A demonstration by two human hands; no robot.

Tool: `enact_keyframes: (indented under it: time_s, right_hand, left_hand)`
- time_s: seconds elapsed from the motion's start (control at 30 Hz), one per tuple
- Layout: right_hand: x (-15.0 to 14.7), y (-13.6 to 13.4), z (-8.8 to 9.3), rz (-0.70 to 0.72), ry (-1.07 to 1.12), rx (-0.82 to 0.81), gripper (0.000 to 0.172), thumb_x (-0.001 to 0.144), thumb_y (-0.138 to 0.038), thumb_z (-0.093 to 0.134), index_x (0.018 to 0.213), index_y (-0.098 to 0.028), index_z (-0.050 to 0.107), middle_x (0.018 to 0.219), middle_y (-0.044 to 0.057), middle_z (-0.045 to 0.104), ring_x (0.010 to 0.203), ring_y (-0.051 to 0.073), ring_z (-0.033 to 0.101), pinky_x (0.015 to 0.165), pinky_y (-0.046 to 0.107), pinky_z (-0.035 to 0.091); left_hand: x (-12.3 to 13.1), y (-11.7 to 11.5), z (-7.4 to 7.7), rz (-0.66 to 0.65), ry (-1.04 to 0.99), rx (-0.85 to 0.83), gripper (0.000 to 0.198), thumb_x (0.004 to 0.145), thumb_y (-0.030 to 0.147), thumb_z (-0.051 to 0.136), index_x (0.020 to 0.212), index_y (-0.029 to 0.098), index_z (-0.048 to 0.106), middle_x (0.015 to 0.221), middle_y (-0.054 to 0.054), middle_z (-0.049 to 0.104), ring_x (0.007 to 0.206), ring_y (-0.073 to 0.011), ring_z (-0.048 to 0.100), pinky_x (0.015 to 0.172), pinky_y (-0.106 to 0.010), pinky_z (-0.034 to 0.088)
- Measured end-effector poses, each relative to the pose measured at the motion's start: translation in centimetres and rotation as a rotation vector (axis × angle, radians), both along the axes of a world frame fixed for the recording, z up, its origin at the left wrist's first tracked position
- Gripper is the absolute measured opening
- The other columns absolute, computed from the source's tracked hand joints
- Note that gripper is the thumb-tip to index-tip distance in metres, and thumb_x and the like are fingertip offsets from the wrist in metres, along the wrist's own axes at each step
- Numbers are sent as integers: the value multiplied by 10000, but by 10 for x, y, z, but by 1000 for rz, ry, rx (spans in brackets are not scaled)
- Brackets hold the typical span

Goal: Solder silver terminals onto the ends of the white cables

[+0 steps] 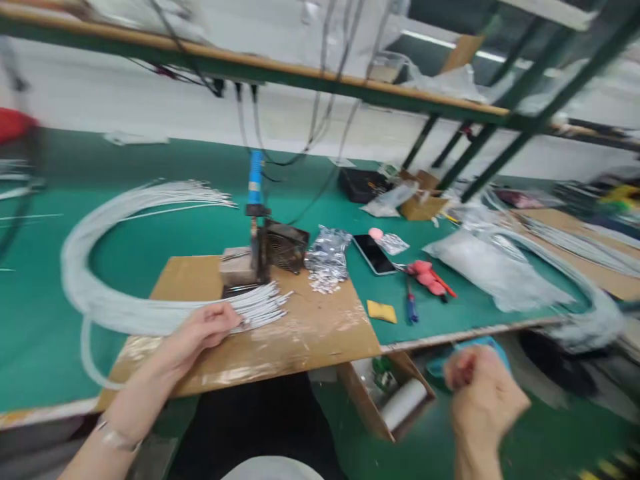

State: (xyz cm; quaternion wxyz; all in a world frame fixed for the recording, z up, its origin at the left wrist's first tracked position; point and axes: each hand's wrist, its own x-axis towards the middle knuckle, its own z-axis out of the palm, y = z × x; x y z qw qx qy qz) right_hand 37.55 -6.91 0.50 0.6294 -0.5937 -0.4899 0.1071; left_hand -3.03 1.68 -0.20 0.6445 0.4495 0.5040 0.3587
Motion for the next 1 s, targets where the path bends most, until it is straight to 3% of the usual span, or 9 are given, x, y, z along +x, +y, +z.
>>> enact_keyframes:
  time_s: [0.07, 0.13, 0.2, 0.27, 0.4, 0.53, 0.73, 0.87, 1.0]
  right_hand:
    - [-23, 6, -14, 87, 153, -27, 554, 1090, -630, 547, 681, -259, 501, 560, -48, 453, 431, 135, 450, 400, 264, 375]
    - [-51, 16, -25, 224, 281, -92, 558, 1131, -587, 486, 703, -238, 567, 567, -35, 517, 416, 138, 505, 393, 261, 420]
    - [-82, 26, -31, 389, 371, -172, 632, 1174, -564, 416, 724, -205, 676, 567, -4, 599, 395, 137, 558, 376, 247, 442]
    - [-110, 31, -32, 563, 436, -244, 717, 1179, -611, 382, 757, -180, 770, 610, 40, 683, 452, 152, 647, 415, 248, 513]
    - [-151, 37, -22, 939, 505, -419, 718, 1175, -625, 417, 893, -155, 881, 739, 80, 771, 568, 153, 712, 554, 260, 599]
    - [-177, 58, -8, 1209, 303, -476, 669, 1212, -533, 348, 958, -155, 838, 770, 57, 746, 650, 141, 681, 663, 257, 604]
    - [-188, 71, -1, 1126, 365, -517, 567, 1206, -521, 376, 1046, -225, 832, 799, 41, 722, 682, 165, 690, 653, 286, 611]
    - [-174, 67, 1, 940, 513, -524, 478, 1199, -464, 444, 1096, -239, 853, 837, 50, 767, 687, 168, 718, 615, 277, 617]
    - [-168, 70, 4, 768, 449, -516, 339, 1182, -299, 532, 1110, -251, 860, 842, 35, 771, 678, 148, 728, 596, 245, 628]
  left_hand:
    - [-1, 8, 7, -24, 23, -2, 505, 778, 545, 970, 678, 170, 645, 604, 77, 495, 525, -56, 283, 489, -177, 187]
    - [-1, 16, 12, 65, 137, 47, 477, 732, 568, 982, 679, 192, 695, 702, 8, 674, 613, -117, 497, 550, -203, 353]
    - [2, 21, 15, 60, 227, 75, 428, 700, 563, 994, 705, 205, 760, 832, -60, 796, 813, -221, 677, 716, -272, 512]
    - [9, 22, 17, 124, 281, 101, 393, 728, 562, 970, 726, 219, 779, 878, -64, 821, 867, -240, 711, 793, -292, 540]
    - [32, 20, 20, 186, 277, 82, 408, 654, 528, 971, 658, 212, 713, 841, -57, 793, 716, -195, 682, 678, -269, 532]
    - [42, 16, 20, 248, 227, 54, 226, 760, 364, 858, 704, 210, 703, 860, -46, 784, 731, -162, 707, 672, -223, 568]
    - [35, 8, 13, 231, 207, 72, 105, 871, 241, 763, 779, 213, 722, 910, -22, 797, 706, -127, 732, 621, -176, 561]
    - [34, 7, 9, 238, 211, 103, 100, 901, 215, 740, 802, 221, 729, 915, -15, 808, 720, -128, 742, 602, -165, 536]
    - [35, 8, 10, 238, 267, 118, 103, 918, 206, 735, 818, 229, 739, 923, -11, 806, 746, -135, 747, 603, -166, 528]
